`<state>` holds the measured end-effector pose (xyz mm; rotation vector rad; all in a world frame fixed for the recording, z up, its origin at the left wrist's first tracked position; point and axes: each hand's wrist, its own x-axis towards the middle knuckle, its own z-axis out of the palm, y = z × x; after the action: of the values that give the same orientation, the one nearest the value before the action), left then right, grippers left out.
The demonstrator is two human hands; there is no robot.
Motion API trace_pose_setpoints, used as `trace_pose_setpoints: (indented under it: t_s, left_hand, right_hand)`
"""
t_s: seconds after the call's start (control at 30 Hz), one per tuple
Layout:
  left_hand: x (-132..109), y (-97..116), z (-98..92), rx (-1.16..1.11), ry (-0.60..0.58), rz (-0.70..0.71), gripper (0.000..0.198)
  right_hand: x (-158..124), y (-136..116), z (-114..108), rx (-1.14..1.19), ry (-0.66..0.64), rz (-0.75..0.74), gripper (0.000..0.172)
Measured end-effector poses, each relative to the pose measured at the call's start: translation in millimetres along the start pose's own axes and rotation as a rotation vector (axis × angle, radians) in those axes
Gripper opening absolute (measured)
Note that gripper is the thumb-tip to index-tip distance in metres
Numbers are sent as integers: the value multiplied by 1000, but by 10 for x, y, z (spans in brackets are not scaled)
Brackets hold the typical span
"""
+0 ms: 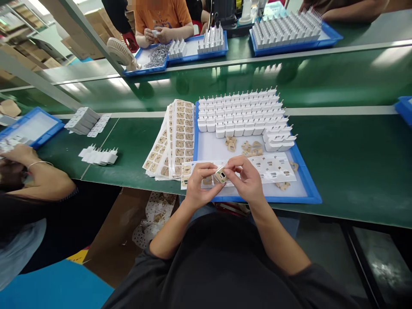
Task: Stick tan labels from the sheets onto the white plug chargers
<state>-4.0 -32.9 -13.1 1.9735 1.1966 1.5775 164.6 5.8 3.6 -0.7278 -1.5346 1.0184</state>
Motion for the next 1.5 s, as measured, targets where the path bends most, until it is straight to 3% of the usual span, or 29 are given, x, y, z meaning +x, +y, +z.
trace_pose_setpoints:
  t_s: [0.1,0.17,0.23,0.3,0.4,0.53,0.67,0.8,0.87,0.97,1.13,1.27,1.37,1.5]
  left_hand:
    - [3,44,22,-13,16,-107,38]
    - [2,55,31,-11,56,-203,36]
    - [5,57,17,1,112,-294,37]
    - [22,59,-35,14,157,-352,45]
    - [87,27,-214,68,193,-357,51]
    - [232,-237,-707,260,327,-393,39]
    - [381,-747,-1475,599,464,-550,37]
    - [552,-1239,-2181,689,523,-701,33]
    - [630,-1408,-2405,697,527,-747,34]
    - [705,-1559,-2568,701,519,-799,40]
    - [780,-1564,-2543,712,494,-749,45]
    - [818,-1297,-2243,713,387,-630,31]
    - [754,-945,-1798,631,155,-555,30]
    - [596,-545,-1171,529,-270,-371,28]
  right_hand:
    - [-36,-30,30,-174,32,-213,9]
    - [-49,-37,32,-132,-15,-248,6]
    - [-31,-20,11,7,10,-165,2]
    - [26,22,-37,77,131,-7,7]
    - [152,113,-144,-107,241,182,18]
    - [258,245,-250,-548,56,168,43]
    - [218,317,-271,-636,-16,127,40]
    - [176,313,-257,-660,-36,98,35]
    - [171,300,-248,-674,-58,105,34]
    - [167,279,-241,-692,-96,103,30]
    - [148,257,-209,-694,-201,-35,21]
    - [128,300,-107,-730,-339,-126,22]
    - [112,370,-13,-847,-386,-149,36]
    - [99,412,39,-958,-415,-154,41]
